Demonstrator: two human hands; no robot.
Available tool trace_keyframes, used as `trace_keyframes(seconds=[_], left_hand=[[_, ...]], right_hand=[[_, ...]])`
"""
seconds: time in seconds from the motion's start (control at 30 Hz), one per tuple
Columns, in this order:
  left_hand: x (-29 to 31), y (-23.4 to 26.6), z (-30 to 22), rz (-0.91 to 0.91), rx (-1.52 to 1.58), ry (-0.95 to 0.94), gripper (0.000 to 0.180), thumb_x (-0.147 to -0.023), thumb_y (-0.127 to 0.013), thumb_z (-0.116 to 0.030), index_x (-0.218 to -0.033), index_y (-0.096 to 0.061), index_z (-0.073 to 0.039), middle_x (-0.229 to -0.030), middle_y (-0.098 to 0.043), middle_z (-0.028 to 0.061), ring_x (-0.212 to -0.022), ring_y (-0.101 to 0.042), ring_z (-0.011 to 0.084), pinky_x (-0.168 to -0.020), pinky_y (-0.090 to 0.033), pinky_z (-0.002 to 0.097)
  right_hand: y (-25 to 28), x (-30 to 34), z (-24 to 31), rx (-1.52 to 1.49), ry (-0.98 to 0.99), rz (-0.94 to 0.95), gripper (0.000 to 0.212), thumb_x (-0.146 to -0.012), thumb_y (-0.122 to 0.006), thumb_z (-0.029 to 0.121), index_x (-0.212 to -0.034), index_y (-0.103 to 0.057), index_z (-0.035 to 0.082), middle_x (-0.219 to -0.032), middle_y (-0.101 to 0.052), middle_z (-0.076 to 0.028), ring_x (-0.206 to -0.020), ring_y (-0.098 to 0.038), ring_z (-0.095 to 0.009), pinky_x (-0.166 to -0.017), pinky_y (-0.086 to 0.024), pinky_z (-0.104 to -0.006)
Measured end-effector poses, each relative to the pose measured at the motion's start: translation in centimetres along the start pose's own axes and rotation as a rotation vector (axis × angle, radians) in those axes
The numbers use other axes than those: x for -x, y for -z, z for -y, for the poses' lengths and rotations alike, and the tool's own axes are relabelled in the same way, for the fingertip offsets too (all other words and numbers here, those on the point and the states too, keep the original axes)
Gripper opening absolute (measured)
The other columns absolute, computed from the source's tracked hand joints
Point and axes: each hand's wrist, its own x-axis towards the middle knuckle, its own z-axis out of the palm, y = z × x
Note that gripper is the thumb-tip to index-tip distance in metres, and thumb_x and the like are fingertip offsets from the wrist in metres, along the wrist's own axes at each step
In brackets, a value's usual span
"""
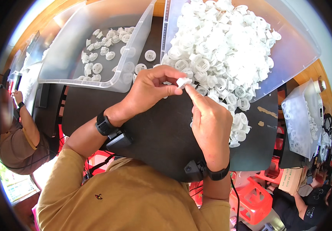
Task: Inspecting and manipulating small white plastic components using a fine hand tool.
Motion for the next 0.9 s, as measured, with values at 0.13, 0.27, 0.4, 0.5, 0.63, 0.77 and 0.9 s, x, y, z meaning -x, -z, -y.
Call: trace_keyframes(seconds=[0.13,0.27,0.4,0.5,0.63,0.77,0.9], left_hand=[[-0.3,0.3,-1.2,-0.025,0.009,0.012,0.029,-0.084,-0.070,0.001,-0.112,-0.066,0.000,-0.093,-0.067,0.0029,-0.087,-0.063,0.0087,-0.081,-0.053,0.0244],[-0.1,0.6,-1.1,0.004,0.250,0.197,0.035,-0.090,-0.066,-0.003,-0.124,-0.057,-0.002,-0.112,-0.065,0.0081,-0.100,-0.062,0.0133,-0.088,-0.053,0.0274],[0.2,0.1,-0.7,0.130,0.519,0.278,0.035,-0.093,-0.062,-0.006,-0.127,-0.053,-0.004,-0.115,-0.063,0.0075,-0.106,-0.062,0.0151,-0.093,-0.053,0.0300],[0.5,-0.2,-0.8,0.184,0.617,0.308,0.033,-0.093,-0.062,-0.005,-0.124,-0.054,-0.005,-0.116,-0.063,0.0071,-0.109,-0.061,0.0152,-0.094,-0.052,0.0303],[0.6,-0.4,-0.9,0.173,0.498,0.256,0.028,-0.093,-0.062,-0.006,-0.120,-0.055,-0.003,-0.115,-0.063,0.0068,-0.106,-0.061,0.0138,-0.091,-0.053,0.0298],[0.6,-0.5,-1.5,0.154,0.367,0.244,0.023,-0.093,-0.062,-0.010,-0.114,-0.058,-0.003,-0.109,-0.065,0.0063,-0.099,-0.063,0.0121,-0.087,-0.054,0.0291],[0.6,-0.5,-1.4,0.126,0.291,0.242,0.018,-0.093,-0.060,-0.009,-0.110,-0.059,-0.003,-0.105,-0.066,0.0062,-0.096,-0.063,0.0116,-0.085,-0.054,0.0287]], right_hand=[[-1.1,-0.1,-0.4,-0.043,0.084,-0.121,0.045,-0.078,-0.060,-0.006,-0.118,-0.068,0.013,-0.068,-0.062,-0.009,-0.054,-0.059,-0.021,-0.054,-0.048,-0.0327],[-0.6,-0.2,-0.5,-0.153,0.044,-0.217,0.041,-0.081,-0.066,-0.002,-0.121,-0.066,0.007,-0.075,-0.065,-0.006,-0.056,-0.055,-0.012,-0.052,-0.044,-0.0258],[-0.9,-0.4,-0.7,-0.442,-0.057,-0.205,0.037,-0.086,-0.068,0.003,-0.123,-0.063,0.002,-0.089,-0.066,-0.003,-0.065,-0.053,-0.005,-0.055,-0.042,-0.0214],[-0.9,-0.5,-0.5,-0.629,-0.167,-0.160,0.028,-0.090,-0.066,0.006,-0.118,-0.064,0.000,-0.090,-0.065,-0.002,-0.068,-0.052,-0.003,-0.057,-0.041,-0.0189],[-0.9,-0.5,-0.6,-0.654,-0.204,-0.103,0.018,-0.090,-0.067,0.005,-0.106,-0.067,-0.002,-0.088,-0.064,0.000,-0.067,-0.052,-0.003,-0.058,-0.041,-0.0184],[-1.2,-0.5,-1.0,-0.580,-0.102,-0.130,0.013,-0.087,-0.068,0.002,-0.101,-0.068,0.000,-0.083,-0.063,0.000,-0.064,-0.052,-0.004,-0.055,-0.041,-0.0204],[-1.7,-0.7,-0.7,-0.499,-0.007,-0.162,0.013,-0.084,-0.068,-0.001,-0.097,-0.068,0.000,-0.082,-0.062,-0.003,-0.061,-0.052,-0.007,-0.054,-0.041,-0.0224]])
